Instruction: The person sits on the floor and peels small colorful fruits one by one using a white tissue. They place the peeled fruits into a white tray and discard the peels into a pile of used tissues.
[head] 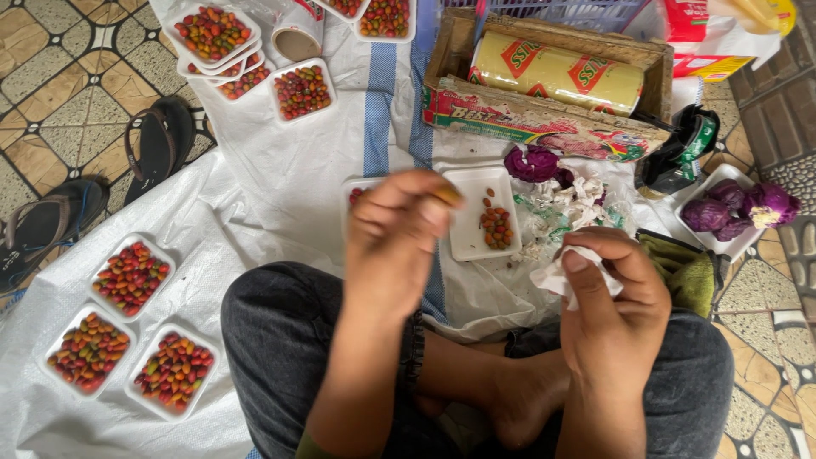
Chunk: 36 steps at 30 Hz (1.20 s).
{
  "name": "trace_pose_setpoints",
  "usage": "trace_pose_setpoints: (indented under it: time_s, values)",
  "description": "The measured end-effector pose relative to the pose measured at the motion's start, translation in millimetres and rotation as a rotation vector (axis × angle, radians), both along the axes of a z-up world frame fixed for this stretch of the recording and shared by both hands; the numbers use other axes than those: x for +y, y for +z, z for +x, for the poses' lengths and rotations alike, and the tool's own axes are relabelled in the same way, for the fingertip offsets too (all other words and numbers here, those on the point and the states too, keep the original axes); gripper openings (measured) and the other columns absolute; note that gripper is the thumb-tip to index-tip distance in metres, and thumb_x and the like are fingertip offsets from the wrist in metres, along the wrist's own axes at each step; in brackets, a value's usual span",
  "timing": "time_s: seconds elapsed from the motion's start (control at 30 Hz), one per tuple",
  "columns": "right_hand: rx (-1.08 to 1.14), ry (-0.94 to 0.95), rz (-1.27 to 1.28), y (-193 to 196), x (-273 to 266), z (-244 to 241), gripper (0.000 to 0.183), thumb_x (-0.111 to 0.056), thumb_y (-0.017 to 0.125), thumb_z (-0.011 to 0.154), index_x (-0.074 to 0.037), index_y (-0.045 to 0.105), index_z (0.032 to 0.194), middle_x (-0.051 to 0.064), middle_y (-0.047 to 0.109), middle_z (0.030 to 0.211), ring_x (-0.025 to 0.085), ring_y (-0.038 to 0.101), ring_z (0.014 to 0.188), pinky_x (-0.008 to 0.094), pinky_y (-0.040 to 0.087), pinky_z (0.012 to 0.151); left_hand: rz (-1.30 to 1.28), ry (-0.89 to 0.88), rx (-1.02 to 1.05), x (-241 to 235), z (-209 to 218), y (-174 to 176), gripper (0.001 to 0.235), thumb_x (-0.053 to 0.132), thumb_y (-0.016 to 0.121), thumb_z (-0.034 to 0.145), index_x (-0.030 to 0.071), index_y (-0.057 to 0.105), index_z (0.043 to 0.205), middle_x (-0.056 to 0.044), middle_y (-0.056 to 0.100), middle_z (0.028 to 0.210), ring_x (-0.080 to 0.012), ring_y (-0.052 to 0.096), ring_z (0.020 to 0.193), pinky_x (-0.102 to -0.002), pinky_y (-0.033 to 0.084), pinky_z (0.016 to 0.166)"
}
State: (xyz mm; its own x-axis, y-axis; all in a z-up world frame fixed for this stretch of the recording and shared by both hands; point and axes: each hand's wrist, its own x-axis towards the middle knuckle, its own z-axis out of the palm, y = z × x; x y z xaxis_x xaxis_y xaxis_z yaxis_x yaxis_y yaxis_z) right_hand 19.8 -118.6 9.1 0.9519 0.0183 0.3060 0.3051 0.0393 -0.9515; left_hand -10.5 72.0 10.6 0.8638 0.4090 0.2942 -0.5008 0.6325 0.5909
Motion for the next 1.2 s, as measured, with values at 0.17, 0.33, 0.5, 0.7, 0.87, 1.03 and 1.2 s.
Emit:
trace_pose_setpoints:
  time_s: [0.17, 0.33, 0.5, 0.7, 0.87, 1.03, 1.2]
  values:
    - [0.069, 0.014, 0.090, -6.3, -1.4, 0.9, 0.010, -0.002, 0.067, 0.098, -0.003, 0.068, 0.108, 0.010, 0.068, 0.110, 0.015, 0.062, 0.100, 0.023, 0.049, 0.091, 0.036, 0.216, 0.120, 55.3, -1.9, -12.7, 0.016, 0.005, 0.074, 0.095, 0.000, 0.070, 0.109, -0.015, 0.072, 0.097, -0.0120, 0.061, 0.077, -0.020, 0.050, 0.069]
    - [0.067, 0.037, 0.141, -9.4, -3.6, 1.6, 0.013, -0.002, 0.069, 0.097, -0.002, 0.068, 0.110, 0.009, 0.069, 0.105, 0.014, 0.065, 0.094, 0.023, 0.053, 0.091, 0.374, 0.424, 0.498, 100.8, 17.0, -58.4, 0.013, -0.002, 0.074, 0.090, 0.005, 0.073, 0.102, -0.005, 0.075, 0.093, -0.0119, 0.070, 0.090, -0.024, 0.058, 0.087]
    - [0.091, -0.024, 0.104, -8.5, -7.5, 1.7, 0.016, -0.009, 0.072, 0.096, -0.003, 0.069, 0.111, 0.008, 0.070, 0.103, 0.012, 0.066, 0.092, 0.020, 0.053, 0.089, 0.940, 0.321, 1.143, 128.7, 33.7, -119.6, 0.011, 0.025, 0.078, 0.079, 0.019, 0.081, 0.088, 0.005, 0.076, 0.085, -0.0112, 0.071, 0.085, -0.030, 0.057, 0.075]
    - [0.056, -0.061, 0.024, -4.0, -12.8, 0.7, 0.017, -0.010, 0.069, 0.097, -0.004, 0.068, 0.113, 0.009, 0.069, 0.100, 0.013, 0.065, 0.089, 0.021, 0.053, 0.084, 1.045, 0.008, 1.769, 137.6, 54.2, -148.4, 0.043, 0.024, 0.080, 0.087, 0.005, 0.061, 0.122, -0.009, 0.071, 0.118, -0.0288, 0.069, 0.113, -0.039, 0.062, 0.085]
    - [0.067, -0.103, -0.027, -3.6, -23.0, -0.5, 0.017, -0.012, 0.070, 0.100, -0.006, 0.069, 0.116, 0.006, 0.070, 0.104, 0.011, 0.065, 0.091, 0.019, 0.052, 0.082, 0.999, 0.099, 1.809, 146.6, 60.8, -194.2, 0.028, 0.016, 0.068, 0.093, 0.008, 0.064, 0.120, -0.010, 0.072, 0.120, -0.0309, 0.069, 0.111, -0.043, 0.062, 0.086]
    - [0.054, -0.080, 0.076, -2.0, -29.7, 0.7, 0.019, -0.015, 0.073, 0.098, -0.006, 0.068, 0.115, 0.007, 0.070, 0.103, 0.013, 0.067, 0.089, 0.021, 0.052, 0.081, 1.004, 0.210, 1.799, 150.5, 64.2, -216.9, 0.020, 0.013, 0.068, 0.094, 0.007, 0.069, 0.113, -0.012, 0.074, 0.115, -0.0312, 0.072, 0.105, -0.041, 0.063, 0.082]
    - [0.032, -0.087, 0.108, -0.2, -35.3, 0.5, 0.022, -0.017, 0.075, 0.096, -0.006, 0.069, 0.114, 0.007, 0.070, 0.104, 0.014, 0.068, 0.090, 0.021, 0.054, 0.085, 0.995, 0.232, 1.845, 149.5, 65.9, -220.7, 0.024, 0.016, 0.065, 0.097, 0.010, 0.067, 0.120, -0.011, 0.073, 0.119, -0.0304, 0.071, 0.108, -0.043, 0.063, 0.083]
